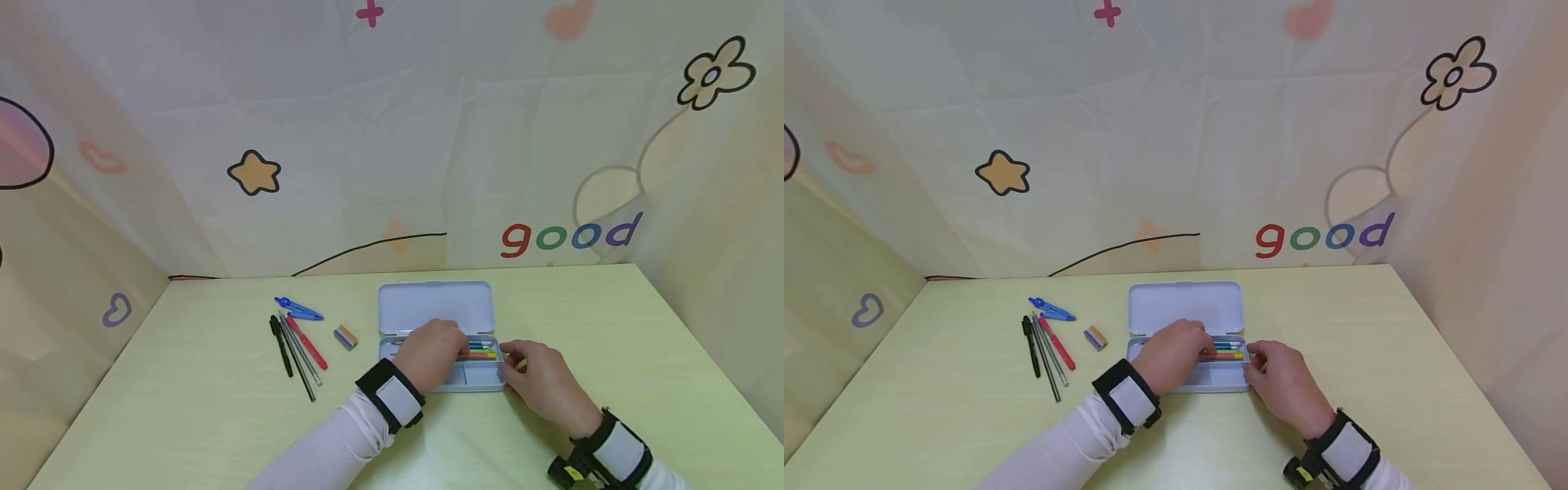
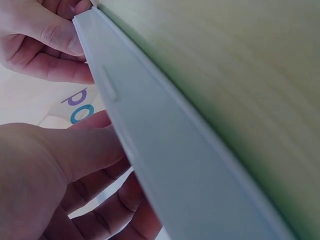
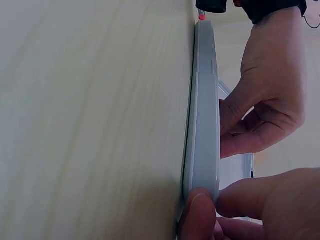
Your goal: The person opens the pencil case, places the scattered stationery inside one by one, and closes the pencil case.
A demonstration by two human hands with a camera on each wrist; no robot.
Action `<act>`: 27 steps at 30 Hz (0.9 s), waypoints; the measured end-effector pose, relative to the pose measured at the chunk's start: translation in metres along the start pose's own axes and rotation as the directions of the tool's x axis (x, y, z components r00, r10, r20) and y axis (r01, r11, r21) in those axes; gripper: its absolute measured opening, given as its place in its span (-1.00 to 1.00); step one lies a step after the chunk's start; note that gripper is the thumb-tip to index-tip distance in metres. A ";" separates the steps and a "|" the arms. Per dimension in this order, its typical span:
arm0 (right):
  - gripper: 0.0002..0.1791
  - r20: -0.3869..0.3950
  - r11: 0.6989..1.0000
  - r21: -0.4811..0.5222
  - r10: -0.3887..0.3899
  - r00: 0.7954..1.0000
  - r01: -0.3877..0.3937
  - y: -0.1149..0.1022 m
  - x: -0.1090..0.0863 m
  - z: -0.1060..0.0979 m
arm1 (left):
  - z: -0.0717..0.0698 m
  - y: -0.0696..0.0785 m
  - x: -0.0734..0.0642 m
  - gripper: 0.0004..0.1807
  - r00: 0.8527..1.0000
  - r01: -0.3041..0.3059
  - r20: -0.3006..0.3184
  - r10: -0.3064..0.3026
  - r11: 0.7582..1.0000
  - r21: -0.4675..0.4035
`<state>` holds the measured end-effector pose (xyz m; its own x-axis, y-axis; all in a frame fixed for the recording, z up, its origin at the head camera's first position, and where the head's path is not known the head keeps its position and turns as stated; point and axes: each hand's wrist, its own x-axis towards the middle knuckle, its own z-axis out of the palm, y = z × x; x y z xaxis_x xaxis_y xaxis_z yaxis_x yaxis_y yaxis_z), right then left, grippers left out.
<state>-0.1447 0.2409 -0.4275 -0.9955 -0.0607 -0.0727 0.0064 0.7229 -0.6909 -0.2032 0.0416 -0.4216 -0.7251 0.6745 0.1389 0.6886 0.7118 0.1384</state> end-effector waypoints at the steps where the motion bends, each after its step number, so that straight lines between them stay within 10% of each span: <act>1: -0.58 0.001 1.000 0.000 0.003 1.000 -0.003 0.000 0.000 0.000 | 0.000 0.000 0.000 -0.83 1.000 0.001 0.000 -0.001 1.000 -0.003; 27: -0.59 -0.003 1.000 0.009 0.006 1.000 -0.006 0.000 0.000 0.000 | -0.003 -0.004 0.003 -0.84 1.000 0.018 0.006 -0.018 0.997 -0.073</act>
<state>-0.1449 0.2409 -0.4282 -0.9957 -0.0545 -0.0743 0.0128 0.7170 -0.6970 -0.2080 0.0407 -0.4188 -0.7374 0.6627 0.1307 0.6737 0.7080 0.2117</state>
